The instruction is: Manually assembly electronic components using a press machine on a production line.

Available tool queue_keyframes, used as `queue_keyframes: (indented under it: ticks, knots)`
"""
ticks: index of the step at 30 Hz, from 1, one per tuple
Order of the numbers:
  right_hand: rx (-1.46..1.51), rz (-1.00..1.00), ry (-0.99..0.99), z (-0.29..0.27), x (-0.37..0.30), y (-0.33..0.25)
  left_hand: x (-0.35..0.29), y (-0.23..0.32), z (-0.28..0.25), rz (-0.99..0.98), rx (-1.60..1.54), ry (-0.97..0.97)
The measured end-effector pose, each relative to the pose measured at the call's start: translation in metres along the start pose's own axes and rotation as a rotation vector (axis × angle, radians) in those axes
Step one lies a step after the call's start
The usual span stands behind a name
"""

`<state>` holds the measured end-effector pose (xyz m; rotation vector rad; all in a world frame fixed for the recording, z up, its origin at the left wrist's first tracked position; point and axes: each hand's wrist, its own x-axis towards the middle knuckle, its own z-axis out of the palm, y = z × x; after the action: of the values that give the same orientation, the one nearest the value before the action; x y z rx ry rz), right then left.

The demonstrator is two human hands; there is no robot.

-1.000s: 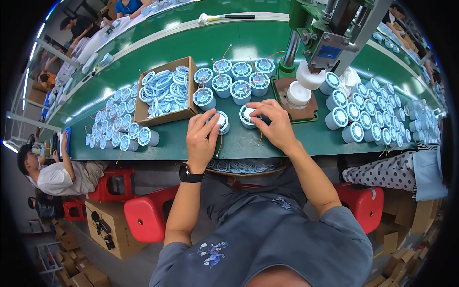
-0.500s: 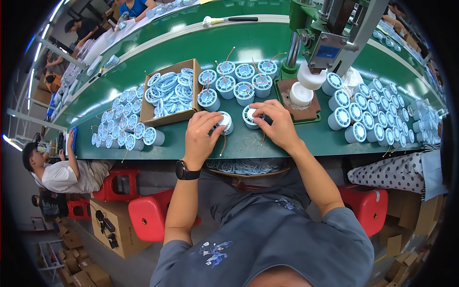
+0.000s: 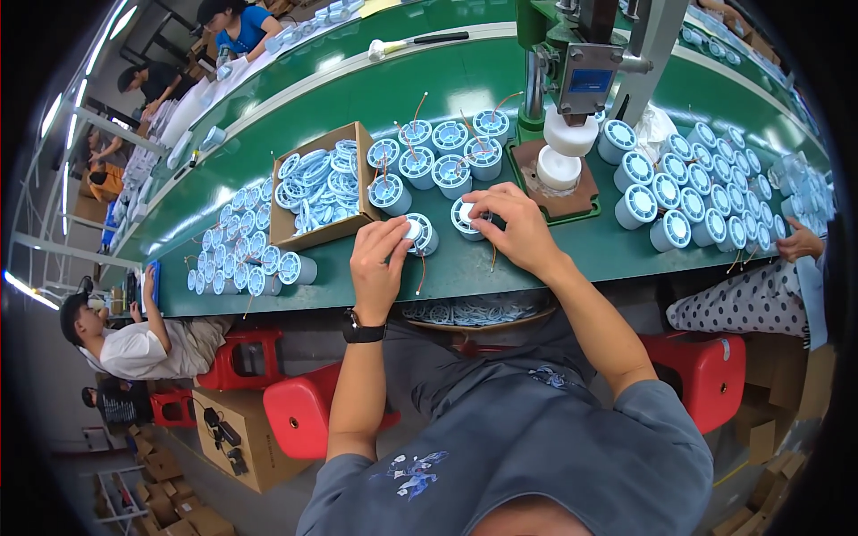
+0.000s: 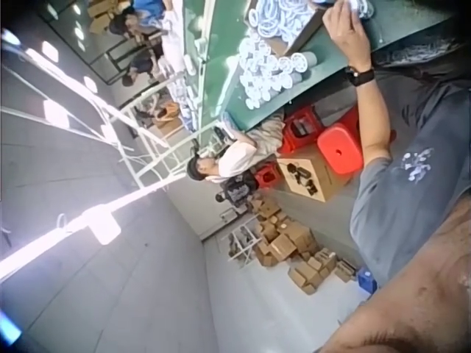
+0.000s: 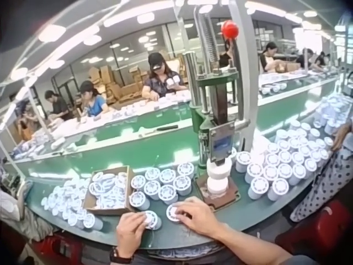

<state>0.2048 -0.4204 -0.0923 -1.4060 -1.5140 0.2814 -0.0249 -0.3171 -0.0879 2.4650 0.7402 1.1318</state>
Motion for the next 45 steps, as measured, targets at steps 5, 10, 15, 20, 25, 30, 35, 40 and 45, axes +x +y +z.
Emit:
queue_keyframes:
  ticks: [5, 10, 15, 20, 25, 30, 35, 40, 45]
  knots:
    - [-0.041, -0.050, -0.004, -0.003, 0.000, 0.000, 0.004, 0.001, -0.005, 0.105, 0.083, -0.055]
    - [-0.016, -0.045, 0.024, -0.008, 0.003, 0.000, -0.003, -0.002, -0.002, -0.036, -0.097, -0.061]
    - [-0.012, -0.071, -0.103, 0.006, 0.001, -0.003, -0.009, -0.002, 0.013, -0.317, -0.457, 0.043]
    - [-0.103, 0.050, -0.013, 0.012, -0.008, -0.014, -0.006, 0.003, 0.018, -0.299, -0.389, 0.091]
    - [-0.168, -0.042, 0.046, 0.007, 0.012, -0.035, 0.002, 0.001, -0.014, -0.246, -0.342, 0.148]
    - [-0.125, -0.230, -0.264, 0.053, 0.089, -0.067, 0.038, -0.077, -0.093, -0.143, 0.278, 0.182]
    - [-0.408, -0.484, -0.368, 0.176, 0.172, -0.047, 0.066, -0.136, -0.079, -0.339, 0.639, -0.219]
    - [-0.691, -0.441, -0.419, 0.223, 0.190, -0.034, 0.062, -0.140, -0.085, -0.485, 0.637, -0.136]
    - [-0.691, -0.482, -0.372, 0.227, 0.188, -0.033, 0.053, -0.112, -0.113, -0.356, 0.539, 0.161]
